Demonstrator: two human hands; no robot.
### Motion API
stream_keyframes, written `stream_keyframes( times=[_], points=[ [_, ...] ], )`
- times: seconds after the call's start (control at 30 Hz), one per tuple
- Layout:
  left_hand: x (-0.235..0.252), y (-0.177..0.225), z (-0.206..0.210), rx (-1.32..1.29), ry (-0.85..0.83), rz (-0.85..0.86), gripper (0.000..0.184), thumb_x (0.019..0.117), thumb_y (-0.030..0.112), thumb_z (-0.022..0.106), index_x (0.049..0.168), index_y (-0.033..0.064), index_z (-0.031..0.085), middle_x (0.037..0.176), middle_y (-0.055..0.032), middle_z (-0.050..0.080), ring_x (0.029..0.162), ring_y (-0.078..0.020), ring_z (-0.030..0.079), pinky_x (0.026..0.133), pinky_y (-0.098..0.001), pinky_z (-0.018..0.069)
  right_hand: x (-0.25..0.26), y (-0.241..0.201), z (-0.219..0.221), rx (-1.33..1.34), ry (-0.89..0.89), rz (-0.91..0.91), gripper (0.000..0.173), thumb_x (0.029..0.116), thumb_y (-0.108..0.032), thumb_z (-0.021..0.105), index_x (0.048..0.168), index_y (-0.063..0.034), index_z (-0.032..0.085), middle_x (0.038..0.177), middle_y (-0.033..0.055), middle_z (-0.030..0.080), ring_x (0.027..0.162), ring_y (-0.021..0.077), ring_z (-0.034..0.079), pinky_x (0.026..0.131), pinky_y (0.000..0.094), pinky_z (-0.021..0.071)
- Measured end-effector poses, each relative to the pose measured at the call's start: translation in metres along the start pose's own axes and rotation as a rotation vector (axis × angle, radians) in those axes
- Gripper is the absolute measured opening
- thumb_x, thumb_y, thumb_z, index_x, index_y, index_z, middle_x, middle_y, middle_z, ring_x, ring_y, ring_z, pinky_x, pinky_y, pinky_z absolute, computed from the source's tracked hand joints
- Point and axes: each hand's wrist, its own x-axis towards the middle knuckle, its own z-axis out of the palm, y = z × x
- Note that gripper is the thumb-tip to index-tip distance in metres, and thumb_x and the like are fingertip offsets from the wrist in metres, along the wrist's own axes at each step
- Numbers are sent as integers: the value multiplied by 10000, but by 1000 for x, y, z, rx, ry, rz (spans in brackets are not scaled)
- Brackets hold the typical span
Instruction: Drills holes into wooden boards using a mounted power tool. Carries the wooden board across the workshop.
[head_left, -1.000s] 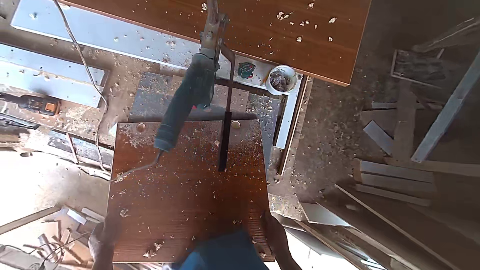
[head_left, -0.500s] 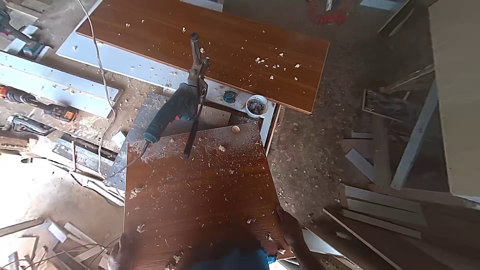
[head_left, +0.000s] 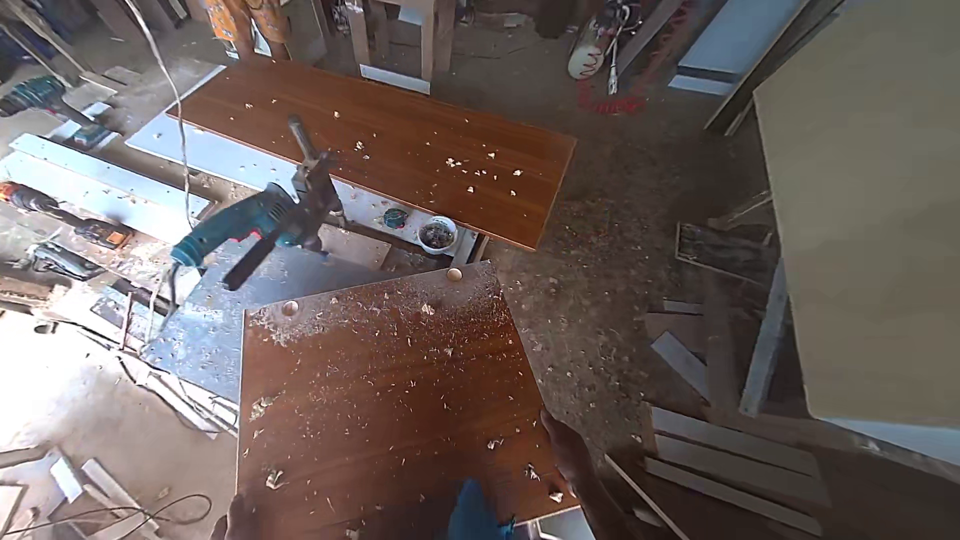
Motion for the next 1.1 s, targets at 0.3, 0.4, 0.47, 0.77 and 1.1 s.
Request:
stream_keyframes(
  times=[0.3, 0.4, 0.47, 0.77, 1.1],
  points=[
    [-165, 118, 113, -257, -185, 324, 585, 1067, 508, 421, 1087, -16, 679, 946, -180, 693, 882, -260, 669, 838, -530, 537, -20, 128, -203, 223, 324, 179, 638, 1092, -521, 377, 1233, 19, 686, 1206, 266, 678, 1182, 387, 626, 1008, 633, 450],
    [-191, 194, 140, -265, -213, 412, 624, 1070, 547, 401, 1025, -4, 690, 908, -188, 676, 877, -302, 654, 832, -577, 510, -22, 130, -243, 419, 478, 119, 607, 1093, -505, 386, 1077, 8, 710, 965, 182, 701, 918, 271, 673, 833, 527, 531],
    [-211, 251, 143, -242, -201, 484, 636, 1071, 555, 396, 987, -2, 690, 900, -200, 672, 888, -335, 646, 829, -611, 483, -14, 119, -264, 543, 510, 90, 609, 1094, -518, 366, 1089, -14, 707, 929, 141, 700, 850, 219, 673, 781, 474, 551],
    [-267, 517, 129, 312, -182, 891, 662, 1102, 498, 331, 1206, -79, 641, 1276, -348, 616, 1254, -501, 573, 1025, -711, 405, 91, 31, -307, 715, 358, 72, 630, 1098, -534, 317, 1294, -27, 636, 1138, 196, 687, 1016, 295, 671, 864, 540, 547],
    [-385, 895, 262, 641, -67, 1121, 526, 1069, 442, 433, 1145, -15, 683, 1199, -325, 651, 1158, -524, 611, 900, -759, 451, 281, -79, -398, 828, 305, 186, 479, 1108, -393, 403, 1195, 5, 656, 1056, 183, 675, 943, 279, 656, 817, 513, 547]
  ],
)
